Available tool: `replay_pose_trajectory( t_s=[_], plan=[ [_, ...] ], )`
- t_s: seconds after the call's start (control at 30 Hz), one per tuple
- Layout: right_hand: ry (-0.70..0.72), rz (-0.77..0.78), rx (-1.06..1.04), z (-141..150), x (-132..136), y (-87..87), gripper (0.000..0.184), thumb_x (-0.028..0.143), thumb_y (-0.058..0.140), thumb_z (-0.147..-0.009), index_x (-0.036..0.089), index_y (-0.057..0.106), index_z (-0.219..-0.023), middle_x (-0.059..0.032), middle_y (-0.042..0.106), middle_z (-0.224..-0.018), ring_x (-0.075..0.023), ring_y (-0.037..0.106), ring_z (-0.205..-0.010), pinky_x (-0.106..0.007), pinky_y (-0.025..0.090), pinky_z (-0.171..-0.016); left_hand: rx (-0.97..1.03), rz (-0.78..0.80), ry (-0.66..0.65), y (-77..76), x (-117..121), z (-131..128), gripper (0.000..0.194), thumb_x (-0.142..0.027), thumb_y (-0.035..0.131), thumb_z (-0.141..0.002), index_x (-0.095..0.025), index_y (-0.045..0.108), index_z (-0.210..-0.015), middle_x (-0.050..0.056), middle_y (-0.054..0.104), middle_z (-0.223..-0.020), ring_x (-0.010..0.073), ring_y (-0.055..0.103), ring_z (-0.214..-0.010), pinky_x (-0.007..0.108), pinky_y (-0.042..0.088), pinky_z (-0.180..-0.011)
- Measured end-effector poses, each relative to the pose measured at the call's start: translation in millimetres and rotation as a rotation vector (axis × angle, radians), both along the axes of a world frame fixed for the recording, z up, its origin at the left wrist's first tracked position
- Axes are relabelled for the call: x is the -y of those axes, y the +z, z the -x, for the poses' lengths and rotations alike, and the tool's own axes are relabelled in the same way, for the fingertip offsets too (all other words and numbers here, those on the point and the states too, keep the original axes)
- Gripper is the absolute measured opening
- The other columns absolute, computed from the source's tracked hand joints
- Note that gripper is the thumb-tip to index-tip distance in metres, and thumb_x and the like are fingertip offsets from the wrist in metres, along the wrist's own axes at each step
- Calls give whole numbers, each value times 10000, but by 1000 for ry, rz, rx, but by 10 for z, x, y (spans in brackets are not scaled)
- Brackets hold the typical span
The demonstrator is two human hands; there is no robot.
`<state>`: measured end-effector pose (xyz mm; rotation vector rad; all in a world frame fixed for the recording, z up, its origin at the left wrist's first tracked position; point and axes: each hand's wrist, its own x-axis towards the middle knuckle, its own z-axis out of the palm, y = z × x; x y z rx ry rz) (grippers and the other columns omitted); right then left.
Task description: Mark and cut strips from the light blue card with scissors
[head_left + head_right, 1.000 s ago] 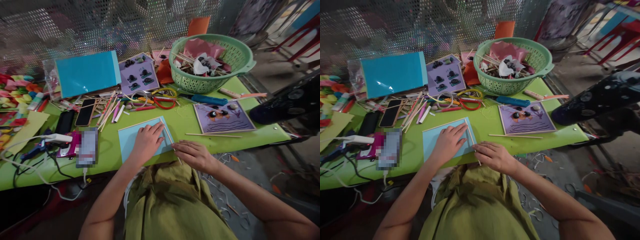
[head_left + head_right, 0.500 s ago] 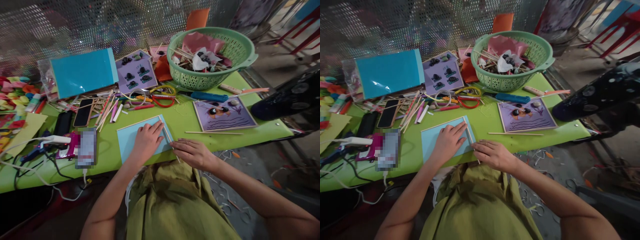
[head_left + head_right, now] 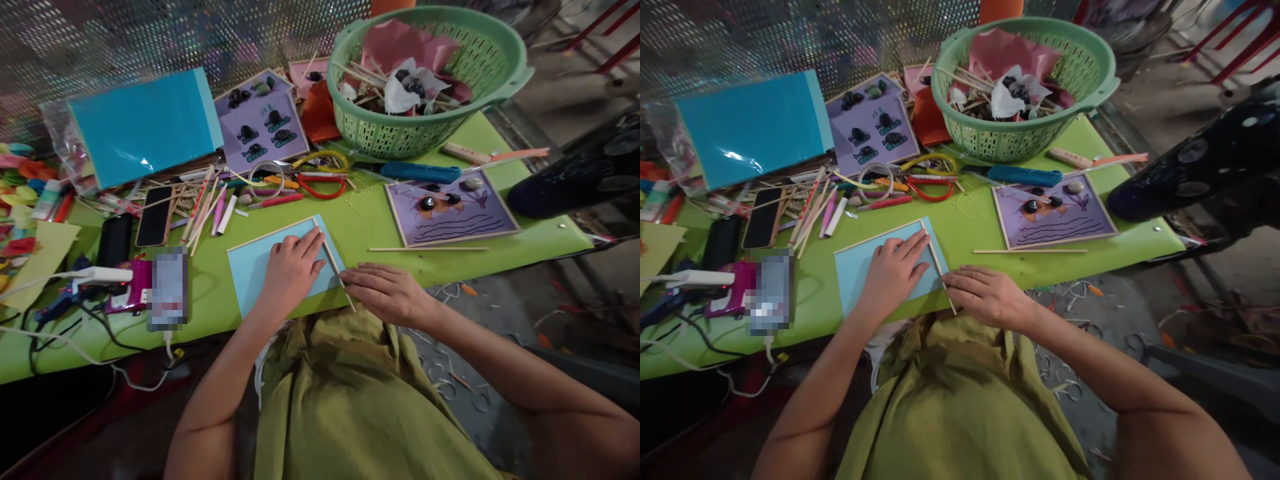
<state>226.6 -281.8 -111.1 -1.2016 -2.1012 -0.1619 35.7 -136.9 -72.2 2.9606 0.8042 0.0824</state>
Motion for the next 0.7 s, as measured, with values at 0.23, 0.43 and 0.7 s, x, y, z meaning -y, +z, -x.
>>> replay_pose_trajectory(
  t_s=[0.23, 0.43, 0.7],
  plan=[
    [-25, 32, -69, -14, 19, 4, 299, 79, 525, -958, 228, 693, -1155, -84, 805, -1192, -182, 783, -1055, -378, 629, -1020, 0, 32, -1, 36, 4, -9, 501, -333, 463, -1048, -217, 522, -1532, 73, 552, -1576, 318, 549, -1175, 481, 479, -968],
    [-24, 51, -112, -26, 28, -16, 325, 79, 547, -949, 234, 684, -1200, -86, 801, -1203, -185, 778, -1072, -380, 620, -1034, -3, 24, -3, 62, 6, -10, 499, -323, 469, -1045, -211, 522, -1528, 74, 560, -1570, 310, 560, -1171, 470, 469, -969],
    [-26, 44, -84, -34, 36, -12, 289, 72, 558, -948, 206, 683, -1171, -100, 804, -1185, -199, 783, -1043, -387, 646, -986, 13, 17, -9, 80, 14, 21, 465, -318, 476, -1050, -210, 552, -1495, 75, 565, -1565, 282, 602, -1163, 449, 465, -944]
  ],
)
